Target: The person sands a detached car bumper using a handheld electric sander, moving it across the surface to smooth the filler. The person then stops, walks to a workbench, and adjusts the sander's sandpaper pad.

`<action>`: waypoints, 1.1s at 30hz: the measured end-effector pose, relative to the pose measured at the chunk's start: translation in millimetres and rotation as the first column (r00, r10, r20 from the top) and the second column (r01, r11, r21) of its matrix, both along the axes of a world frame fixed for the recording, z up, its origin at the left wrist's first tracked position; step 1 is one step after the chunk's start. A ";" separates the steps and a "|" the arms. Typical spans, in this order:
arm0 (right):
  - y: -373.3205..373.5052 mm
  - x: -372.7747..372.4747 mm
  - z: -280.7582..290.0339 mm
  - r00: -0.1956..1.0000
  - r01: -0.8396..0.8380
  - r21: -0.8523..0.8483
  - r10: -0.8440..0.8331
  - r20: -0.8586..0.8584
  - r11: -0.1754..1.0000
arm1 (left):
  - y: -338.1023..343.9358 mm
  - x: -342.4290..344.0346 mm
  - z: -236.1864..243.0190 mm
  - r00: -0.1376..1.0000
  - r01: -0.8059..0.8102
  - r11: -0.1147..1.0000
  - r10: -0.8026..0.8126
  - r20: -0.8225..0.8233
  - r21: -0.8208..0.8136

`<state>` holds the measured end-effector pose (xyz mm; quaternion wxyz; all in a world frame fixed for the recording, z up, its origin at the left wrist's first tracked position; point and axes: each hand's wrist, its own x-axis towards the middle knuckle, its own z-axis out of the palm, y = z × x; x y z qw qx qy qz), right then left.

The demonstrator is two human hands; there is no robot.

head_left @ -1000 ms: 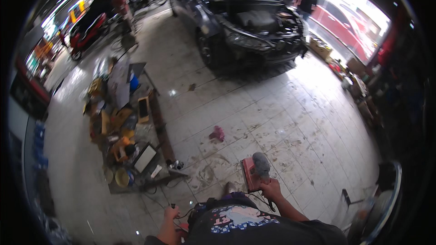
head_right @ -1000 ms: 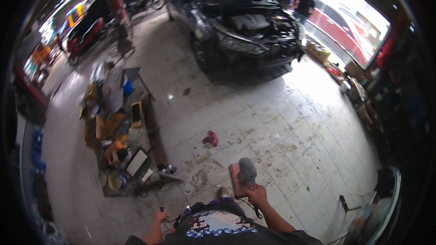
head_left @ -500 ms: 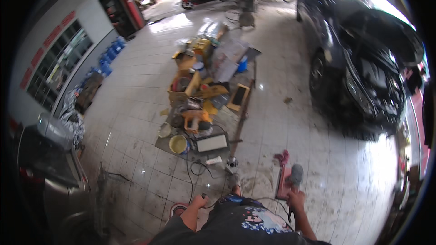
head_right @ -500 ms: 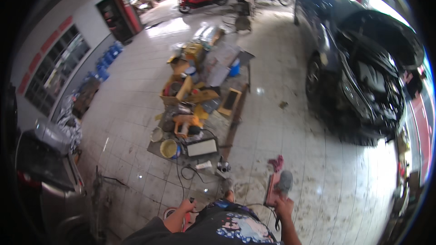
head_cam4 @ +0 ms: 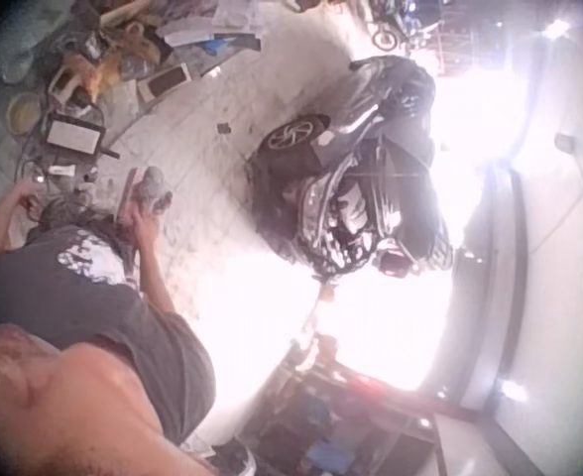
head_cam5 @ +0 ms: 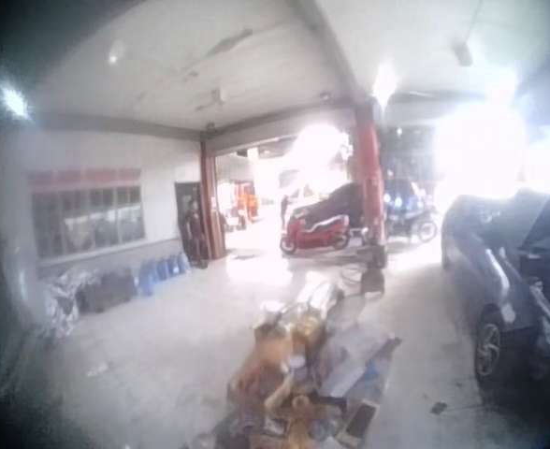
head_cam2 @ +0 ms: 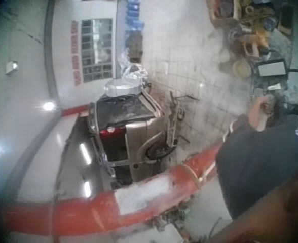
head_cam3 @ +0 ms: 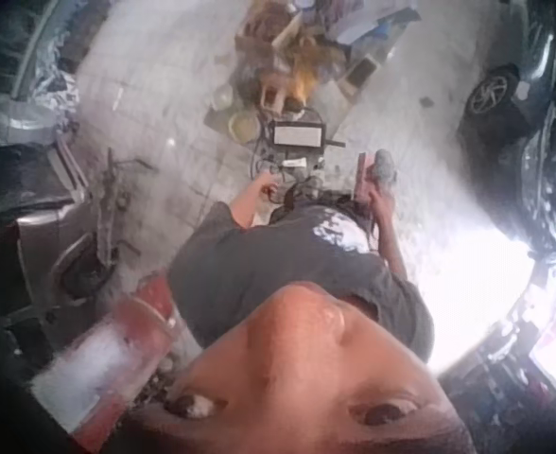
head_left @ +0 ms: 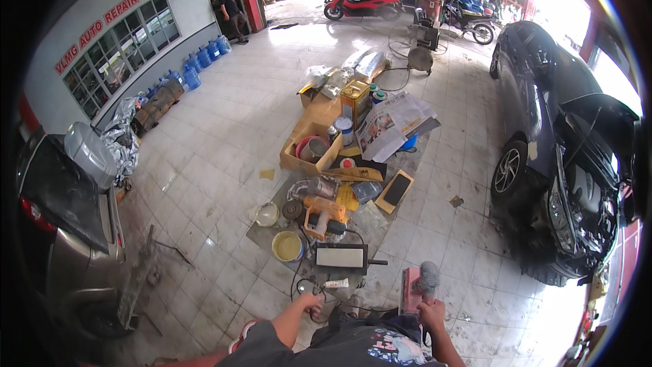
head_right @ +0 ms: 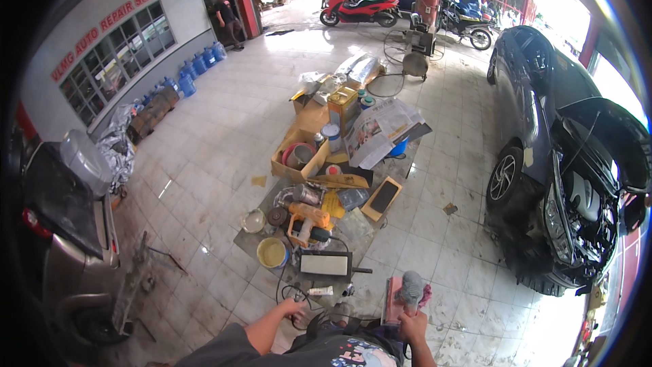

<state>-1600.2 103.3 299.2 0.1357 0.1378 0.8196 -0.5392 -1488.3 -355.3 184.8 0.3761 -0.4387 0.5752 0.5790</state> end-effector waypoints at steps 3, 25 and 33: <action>-17.8 -46.9 2.5 0.990 -0.112 0.074 0.106 0.088 0.991 | -4.6 22.7 1.0 0.995 -0.092 0.996 0.091 0.025 0.014; -201.1 -244.8 -70.8 0.854 -0.457 0.171 0.484 -0.190 0.873 | 114.1 93.9 56.1 0.887 -0.453 0.878 0.462 0.024 -0.156; -218.8 -242.0 -95.4 0.796 -0.577 0.295 0.606 -0.008 0.762 | 105.1 123.8 39.0 0.953 -0.241 0.909 0.287 0.093 -0.340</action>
